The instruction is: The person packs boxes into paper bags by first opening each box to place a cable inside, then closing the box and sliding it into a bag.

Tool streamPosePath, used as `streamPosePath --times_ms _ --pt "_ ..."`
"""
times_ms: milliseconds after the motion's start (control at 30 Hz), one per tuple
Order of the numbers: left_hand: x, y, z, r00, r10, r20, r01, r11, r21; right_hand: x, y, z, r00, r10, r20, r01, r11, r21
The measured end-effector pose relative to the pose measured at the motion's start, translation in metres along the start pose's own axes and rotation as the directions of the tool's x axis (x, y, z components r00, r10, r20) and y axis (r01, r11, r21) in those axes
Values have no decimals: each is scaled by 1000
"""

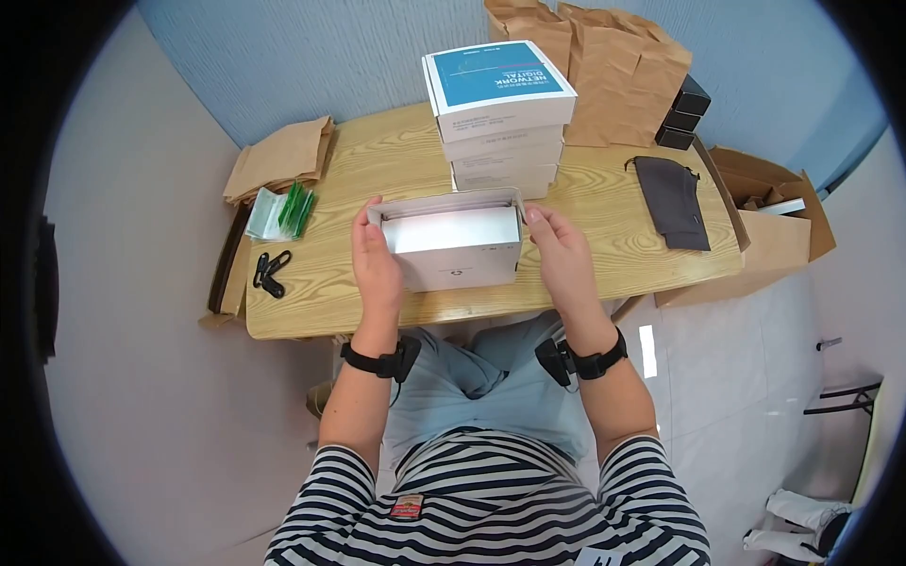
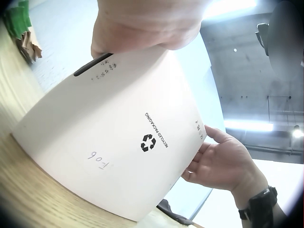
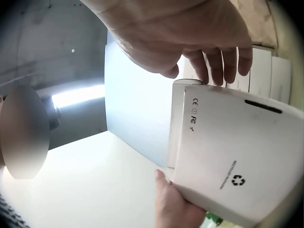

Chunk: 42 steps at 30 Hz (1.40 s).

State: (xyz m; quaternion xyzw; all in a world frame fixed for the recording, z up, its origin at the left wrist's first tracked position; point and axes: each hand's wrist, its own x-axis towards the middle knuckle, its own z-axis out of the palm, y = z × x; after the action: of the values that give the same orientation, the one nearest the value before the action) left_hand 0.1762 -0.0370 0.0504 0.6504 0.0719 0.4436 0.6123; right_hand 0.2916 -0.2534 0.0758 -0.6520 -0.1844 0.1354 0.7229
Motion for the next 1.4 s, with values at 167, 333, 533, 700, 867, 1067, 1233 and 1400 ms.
streamPosePath --times_ms 167,333,533,700,867,1067,1233,1400 --pt "-2 6 6 994 -103 -34 104 994 20 3 -3 -1 995 102 4 -101 984 149" --pt "-2 9 8 990 -128 -52 131 990 51 5 -11 -6 988 144 62 -154 963 223" --pt "-1 15 11 988 -140 -61 144 987 70 12 -24 -15 957 240 164 -281 905 318" --pt "-1 12 12 986 -149 -74 153 986 62 8 -35 -8 981 152 124 -170 974 149" --pt "-1 8 10 989 -132 -68 136 988 66 4 -40 -2 993 89 80 -94 993 73" --pt "-1 8 9 990 -126 -67 131 987 89 5 -36 0 999 -21 31 24 996 -88" --pt "-1 11 10 989 -131 -73 138 985 101 4 -36 -2 999 -12 32 16 992 -126" --pt "0 10 8 992 -113 -56 119 987 112 10 -28 -6 994 -105 43 111 978 -176"
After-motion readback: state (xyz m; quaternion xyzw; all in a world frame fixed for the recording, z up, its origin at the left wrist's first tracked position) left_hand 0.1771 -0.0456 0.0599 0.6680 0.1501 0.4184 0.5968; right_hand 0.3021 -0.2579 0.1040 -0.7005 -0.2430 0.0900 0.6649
